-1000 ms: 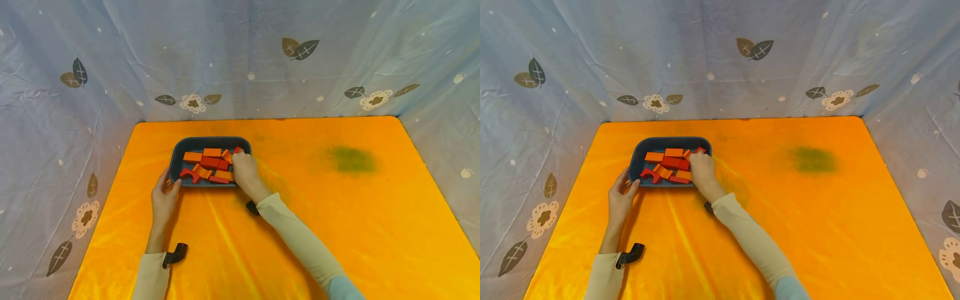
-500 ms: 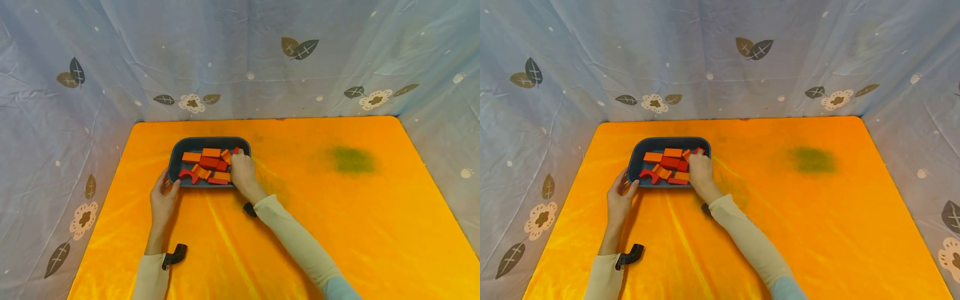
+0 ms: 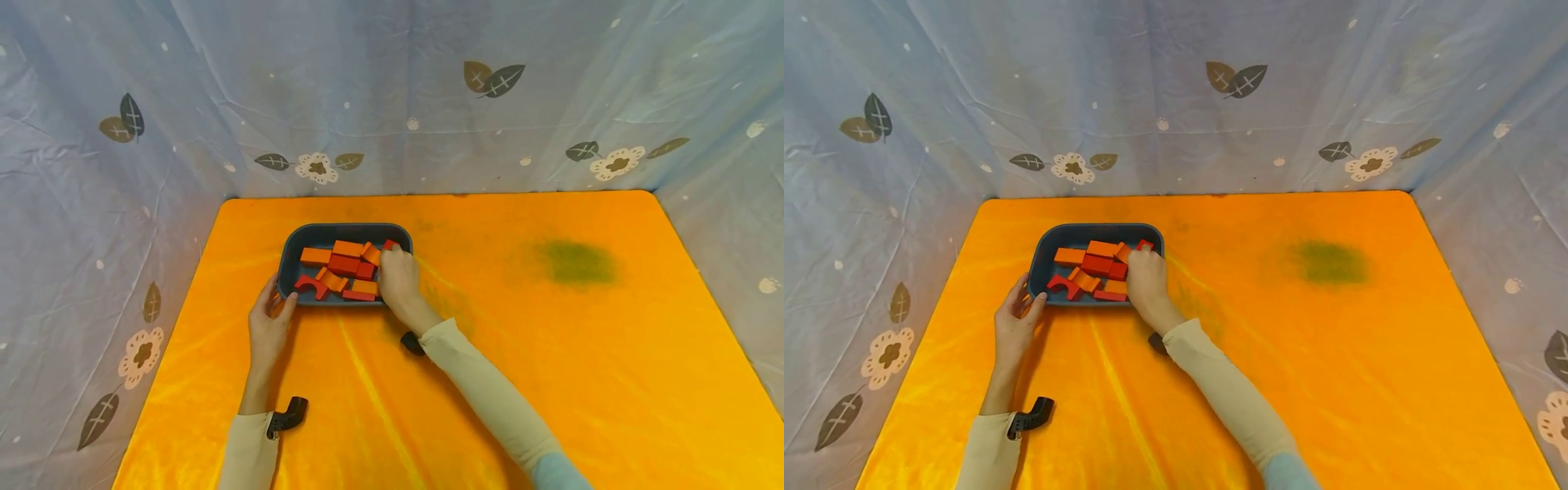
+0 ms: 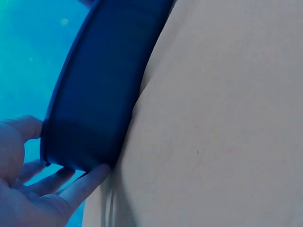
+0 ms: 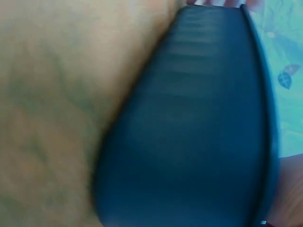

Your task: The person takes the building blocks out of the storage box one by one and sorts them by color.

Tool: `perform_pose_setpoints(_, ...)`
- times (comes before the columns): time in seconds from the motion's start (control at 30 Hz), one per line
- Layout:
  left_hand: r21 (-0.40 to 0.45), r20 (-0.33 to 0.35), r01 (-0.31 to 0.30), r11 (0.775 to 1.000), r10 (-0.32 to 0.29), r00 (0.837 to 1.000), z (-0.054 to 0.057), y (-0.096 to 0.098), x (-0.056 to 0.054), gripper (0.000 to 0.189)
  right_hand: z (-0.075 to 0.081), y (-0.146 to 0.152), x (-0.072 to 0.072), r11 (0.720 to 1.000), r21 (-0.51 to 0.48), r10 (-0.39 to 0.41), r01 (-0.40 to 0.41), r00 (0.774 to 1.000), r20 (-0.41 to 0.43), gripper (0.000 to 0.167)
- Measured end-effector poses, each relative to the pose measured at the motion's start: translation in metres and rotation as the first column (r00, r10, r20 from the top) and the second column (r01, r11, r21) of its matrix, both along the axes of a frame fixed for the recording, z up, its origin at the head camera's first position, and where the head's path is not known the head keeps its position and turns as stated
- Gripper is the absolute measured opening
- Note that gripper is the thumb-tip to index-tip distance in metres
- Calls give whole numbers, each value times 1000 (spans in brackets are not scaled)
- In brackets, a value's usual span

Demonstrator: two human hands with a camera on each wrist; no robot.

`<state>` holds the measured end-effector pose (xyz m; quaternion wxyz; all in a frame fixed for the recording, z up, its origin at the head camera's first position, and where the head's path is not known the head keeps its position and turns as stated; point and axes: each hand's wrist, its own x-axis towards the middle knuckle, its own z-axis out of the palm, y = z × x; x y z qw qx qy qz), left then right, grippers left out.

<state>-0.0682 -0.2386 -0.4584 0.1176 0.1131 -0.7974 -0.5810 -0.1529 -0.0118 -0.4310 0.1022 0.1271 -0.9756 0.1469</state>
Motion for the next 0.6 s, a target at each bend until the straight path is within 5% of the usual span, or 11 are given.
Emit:
perform_pose_setpoints(0.1,-3,1,-8,1000,8,1000,-1,0,-1,57,7,5,1,999,-37,37,-39,998,-46,5)
perform_pose_setpoints(0.27,-17,0,-12,1000,12,1000,-2,1,-1,57,15,17,0,975,-172,135,-139,990,-36,25)
perform_pose_setpoints(0.6,-18,8,-11,1000,11,1000,-1,1,0,57,24,51,-10,837,-481,319,-260,947,44,29)
